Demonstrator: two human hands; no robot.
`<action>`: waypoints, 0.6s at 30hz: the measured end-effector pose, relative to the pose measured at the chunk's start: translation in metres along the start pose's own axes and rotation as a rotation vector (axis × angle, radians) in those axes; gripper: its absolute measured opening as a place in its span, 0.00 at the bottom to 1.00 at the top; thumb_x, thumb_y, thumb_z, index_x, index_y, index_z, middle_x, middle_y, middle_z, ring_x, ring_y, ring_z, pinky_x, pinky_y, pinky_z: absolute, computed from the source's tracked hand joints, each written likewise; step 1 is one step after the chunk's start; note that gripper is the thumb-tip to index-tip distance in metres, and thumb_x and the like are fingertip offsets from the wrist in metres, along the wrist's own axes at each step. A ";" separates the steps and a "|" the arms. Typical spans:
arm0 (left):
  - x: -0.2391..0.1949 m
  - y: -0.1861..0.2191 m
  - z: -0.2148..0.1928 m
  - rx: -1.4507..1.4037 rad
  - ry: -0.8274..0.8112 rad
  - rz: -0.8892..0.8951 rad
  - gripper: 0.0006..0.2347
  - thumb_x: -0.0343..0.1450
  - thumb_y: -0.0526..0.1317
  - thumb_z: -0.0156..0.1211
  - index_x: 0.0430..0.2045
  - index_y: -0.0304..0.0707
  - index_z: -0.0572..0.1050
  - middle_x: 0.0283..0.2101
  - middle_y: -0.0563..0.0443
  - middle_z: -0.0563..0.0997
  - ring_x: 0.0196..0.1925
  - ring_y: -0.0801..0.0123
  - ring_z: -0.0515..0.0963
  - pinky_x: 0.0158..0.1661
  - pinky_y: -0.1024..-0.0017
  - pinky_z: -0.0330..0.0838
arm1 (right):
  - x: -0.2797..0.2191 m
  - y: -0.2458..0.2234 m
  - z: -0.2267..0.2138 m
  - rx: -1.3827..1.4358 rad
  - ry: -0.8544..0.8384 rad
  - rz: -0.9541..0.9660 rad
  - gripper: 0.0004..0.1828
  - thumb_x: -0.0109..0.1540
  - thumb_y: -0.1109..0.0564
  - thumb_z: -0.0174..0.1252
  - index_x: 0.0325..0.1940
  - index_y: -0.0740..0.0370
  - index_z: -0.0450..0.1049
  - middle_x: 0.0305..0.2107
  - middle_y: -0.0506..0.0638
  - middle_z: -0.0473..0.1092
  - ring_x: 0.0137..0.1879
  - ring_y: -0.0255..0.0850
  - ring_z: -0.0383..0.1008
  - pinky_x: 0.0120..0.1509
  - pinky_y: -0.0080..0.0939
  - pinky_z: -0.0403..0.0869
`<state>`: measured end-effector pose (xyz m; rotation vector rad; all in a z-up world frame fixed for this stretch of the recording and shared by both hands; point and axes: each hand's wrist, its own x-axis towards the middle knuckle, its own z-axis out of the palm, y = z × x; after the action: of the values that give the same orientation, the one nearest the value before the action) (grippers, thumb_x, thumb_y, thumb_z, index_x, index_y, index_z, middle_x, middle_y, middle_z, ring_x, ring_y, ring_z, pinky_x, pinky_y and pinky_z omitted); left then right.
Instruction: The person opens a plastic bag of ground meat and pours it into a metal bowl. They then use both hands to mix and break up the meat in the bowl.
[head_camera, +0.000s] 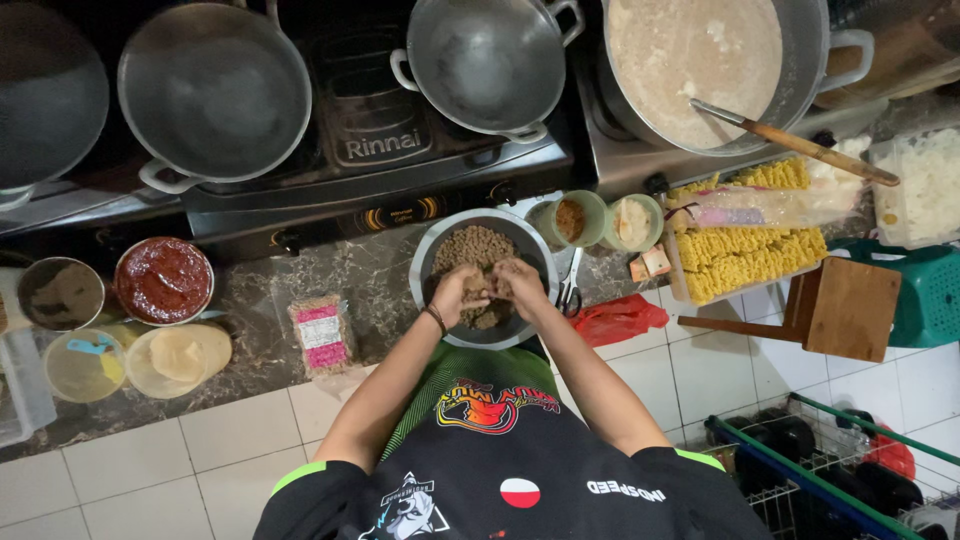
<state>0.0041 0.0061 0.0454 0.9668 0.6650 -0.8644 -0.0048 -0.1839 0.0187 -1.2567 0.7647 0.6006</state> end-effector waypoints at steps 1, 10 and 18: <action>0.002 -0.004 0.000 -0.001 0.020 -0.007 0.17 0.74 0.50 0.55 0.51 0.39 0.74 0.46 0.49 0.78 0.41 0.67 0.82 0.44 0.65 0.83 | 0.002 0.002 -0.001 0.078 -0.015 -0.025 0.15 0.64 0.59 0.55 0.55 0.62 0.71 0.47 0.53 0.73 0.51 0.44 0.76 0.52 0.46 0.80; 0.029 -0.064 0.048 0.365 0.437 0.632 0.09 0.75 0.40 0.58 0.38 0.31 0.73 0.43 0.40 0.77 0.49 0.57 0.77 0.51 0.63 0.70 | 0.020 0.033 0.043 0.208 0.190 -0.320 0.13 0.65 0.57 0.57 0.46 0.69 0.80 0.42 0.54 0.78 0.48 0.43 0.77 0.52 0.41 0.75; 0.034 -0.036 0.038 0.163 0.427 0.598 0.14 0.78 0.43 0.51 0.55 0.35 0.72 0.59 0.41 0.76 0.62 0.56 0.74 0.62 0.64 0.65 | -0.007 0.048 0.063 0.242 0.146 -0.319 0.17 0.68 0.56 0.52 0.54 0.70 0.77 0.51 0.57 0.75 0.56 0.43 0.74 0.61 0.40 0.72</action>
<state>-0.0062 -0.0498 0.0193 1.4225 0.6163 -0.1812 -0.0349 -0.1118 0.0033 -1.1744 0.7147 0.1529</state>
